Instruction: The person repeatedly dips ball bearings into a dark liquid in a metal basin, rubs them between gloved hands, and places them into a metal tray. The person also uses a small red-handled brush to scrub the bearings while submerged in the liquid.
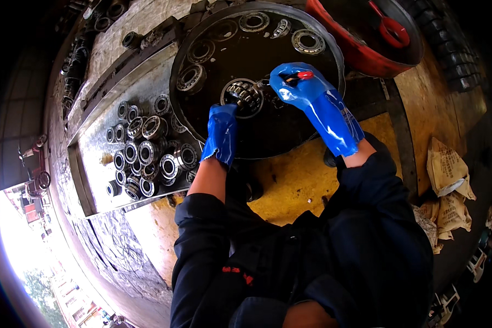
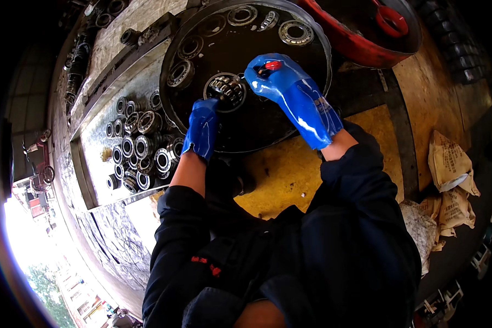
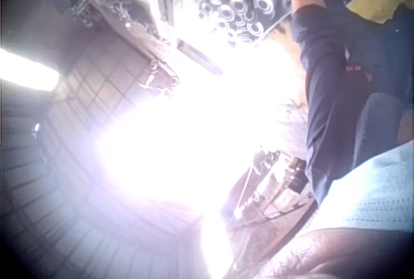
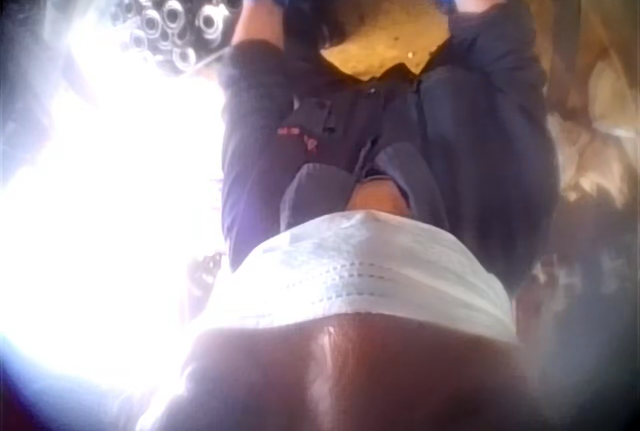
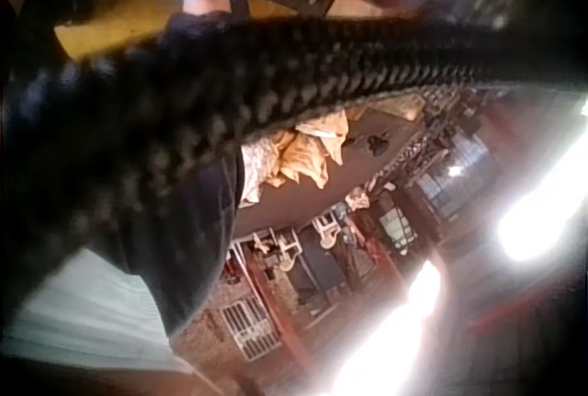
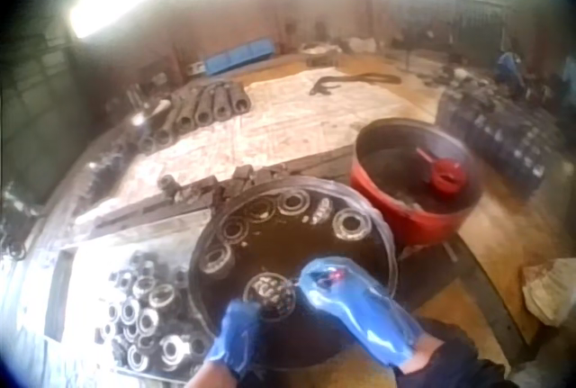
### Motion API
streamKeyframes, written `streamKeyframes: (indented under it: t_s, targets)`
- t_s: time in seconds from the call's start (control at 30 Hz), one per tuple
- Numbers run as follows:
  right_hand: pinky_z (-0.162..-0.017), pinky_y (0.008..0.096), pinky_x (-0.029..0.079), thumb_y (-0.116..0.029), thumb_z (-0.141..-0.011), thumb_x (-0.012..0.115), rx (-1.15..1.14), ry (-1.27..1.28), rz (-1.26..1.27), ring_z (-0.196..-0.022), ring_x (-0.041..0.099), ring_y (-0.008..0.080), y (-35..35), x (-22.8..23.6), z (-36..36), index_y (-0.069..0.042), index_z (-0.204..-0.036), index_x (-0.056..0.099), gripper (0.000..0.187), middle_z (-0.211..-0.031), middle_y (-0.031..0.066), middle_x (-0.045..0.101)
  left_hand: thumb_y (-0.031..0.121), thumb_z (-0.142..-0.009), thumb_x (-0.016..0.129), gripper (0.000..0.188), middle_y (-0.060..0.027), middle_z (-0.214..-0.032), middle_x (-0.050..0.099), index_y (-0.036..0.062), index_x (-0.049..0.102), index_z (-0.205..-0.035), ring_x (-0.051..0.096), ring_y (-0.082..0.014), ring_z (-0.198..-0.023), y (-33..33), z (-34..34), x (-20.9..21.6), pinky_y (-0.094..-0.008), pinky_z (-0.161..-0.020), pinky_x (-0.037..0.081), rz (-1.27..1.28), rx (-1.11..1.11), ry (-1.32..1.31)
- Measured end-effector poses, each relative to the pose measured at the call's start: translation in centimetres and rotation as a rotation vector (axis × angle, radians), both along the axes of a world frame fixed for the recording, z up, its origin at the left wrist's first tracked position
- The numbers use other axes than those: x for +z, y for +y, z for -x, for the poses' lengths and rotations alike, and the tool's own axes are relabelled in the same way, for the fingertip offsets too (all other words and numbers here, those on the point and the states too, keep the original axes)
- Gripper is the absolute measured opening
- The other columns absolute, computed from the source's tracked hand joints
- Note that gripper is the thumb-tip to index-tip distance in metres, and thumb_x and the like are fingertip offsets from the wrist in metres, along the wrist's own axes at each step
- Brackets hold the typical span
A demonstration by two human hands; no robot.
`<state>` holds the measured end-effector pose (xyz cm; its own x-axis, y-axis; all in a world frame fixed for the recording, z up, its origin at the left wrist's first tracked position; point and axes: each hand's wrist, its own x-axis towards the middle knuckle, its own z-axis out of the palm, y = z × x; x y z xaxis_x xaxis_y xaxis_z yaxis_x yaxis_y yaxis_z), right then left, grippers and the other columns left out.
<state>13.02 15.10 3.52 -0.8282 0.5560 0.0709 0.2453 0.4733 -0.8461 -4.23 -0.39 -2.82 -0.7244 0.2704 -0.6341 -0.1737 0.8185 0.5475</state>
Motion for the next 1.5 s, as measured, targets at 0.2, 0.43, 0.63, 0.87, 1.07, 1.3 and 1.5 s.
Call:
streamKeyframes:
  t_s: [0.2, 0.43, 0.63, 0.87, 1.07, 1.3, 1.5]
  targets:
    - [-0.068, 0.0362, 0.055, -0.016, -0.088, 0.067, 0.009, 0.057, -0.223, -0.075, 0.069, 0.0261, -4.0, 0.1, 1.0, -0.009, -0.093, 0.07, 0.009, -0.085, 0.0107, 0.071, 0.029, -0.087, 0.07, 0.035, -0.0159, -0.109, 0.072, 0.0085, 0.071, -0.115, 0.069, -0.0316, -0.104, -2.5, 1.9, -4.2, -0.0391, -0.083, 0.054, -0.018, -0.129, 0.088]
    - [-0.085, 0.0442, 0.055, -0.038, -0.086, 0.065, -0.212, -0.397, -0.211, -0.094, 0.067, 0.0359, 0.3, -3.6, -0.7, -0.011, -0.091, 0.071, 0.028, -0.096, 0.0148, 0.071, 0.016, -0.09, 0.064, 0.028, -0.0193, -0.117, 0.068, 0.0077, 0.069, -0.116, 0.066, -0.0352, -0.109, -3.4, -0.7, 2.8, -0.0383, -0.089, 0.053, -0.181, -0.601, 0.491]
    - [-0.073, 0.0389, 0.054, -0.038, -0.086, 0.069, -0.081, -0.677, -0.115, -0.079, 0.068, 0.0301, -0.7, -7.4, -1.5, -0.01, -0.092, 0.072, 0.029, -0.085, 0.015, 0.071, 0.009, -0.087, 0.068, 0.024, -0.0177, -0.104, 0.071, 0.004, 0.067, -0.11, 0.07, -0.0305, -0.095, -2.6, -3.1, 3.5, -0.037, -0.08, 0.056, -0.602, -0.237, 0.441]
    - [-0.064, 0.0267, 0.051, -0.025, -0.09, 0.07, -0.176, 0.116, 0.514, -0.069, 0.064, 0.012, 0.2, -2.7, -1.0, -0.003, -0.099, 0.071, 0.024, -0.081, 0.0052, 0.069, 0.006, -0.087, 0.068, 0.022, -0.0165, -0.099, 0.072, 0.0026, 0.068, -0.108, 0.07, -0.0279, -0.089, -0.1, -0.5, -0.5, -0.0358, -0.075, 0.056, -0.926, 0.305, -0.121]
    - [-0.062, 0.0259, 0.052, -0.02, -0.091, 0.071, -0.22, 0.379, 0.463, -0.07, 0.064, 0.0119, -3.4, 2.4, 0.1, -0.001, -0.107, 0.07, 0.025, -0.086, 0.0058, 0.069, 0.004, -0.086, 0.067, 0.02, -0.0154, -0.095, 0.072, 0.0015, 0.069, -0.106, 0.071, -0.0256, -0.084, 1.1, -0.7, -2.4, -0.0348, -0.071, 0.056, -0.956, 0.399, -0.205]
    - [-0.067, 0.0294, 0.055, -0.007, -0.087, 0.071, 0.072, 0.349, -0.08, -0.073, 0.069, 0.0204, -6.2, 2.7, 2.5, -0.003, -0.1, 0.068, 0.014, -0.087, 0.0118, 0.069, 0.001, -0.086, 0.067, 0.018, -0.0142, -0.089, 0.073, 0.0001, 0.07, -0.103, 0.071, -0.023, -0.077, 1.4, -1.1, -3.7, -0.0335, -0.067, 0.056, -0.912, 0.501, -0.081]
    - [-0.071, 0.0334, 0.058, -0.005, -0.086, 0.071, 0.075, 0.359, -0.068, -0.08, 0.073, 0.0258, -7.2, 1.5, 1.1, -0.003, -0.1, 0.068, 0.014, -0.091, 0.0153, 0.071, -0.002, -0.08, 0.072, 0.018, -0.0085, -0.086, 0.072, 0.0008, 0.068, -0.098, 0.068, -0.0161, -0.072, 0.9, -1.0, -3.0, -0.0303, -0.063, 0.056, -1.05, 0.556, 0.034]
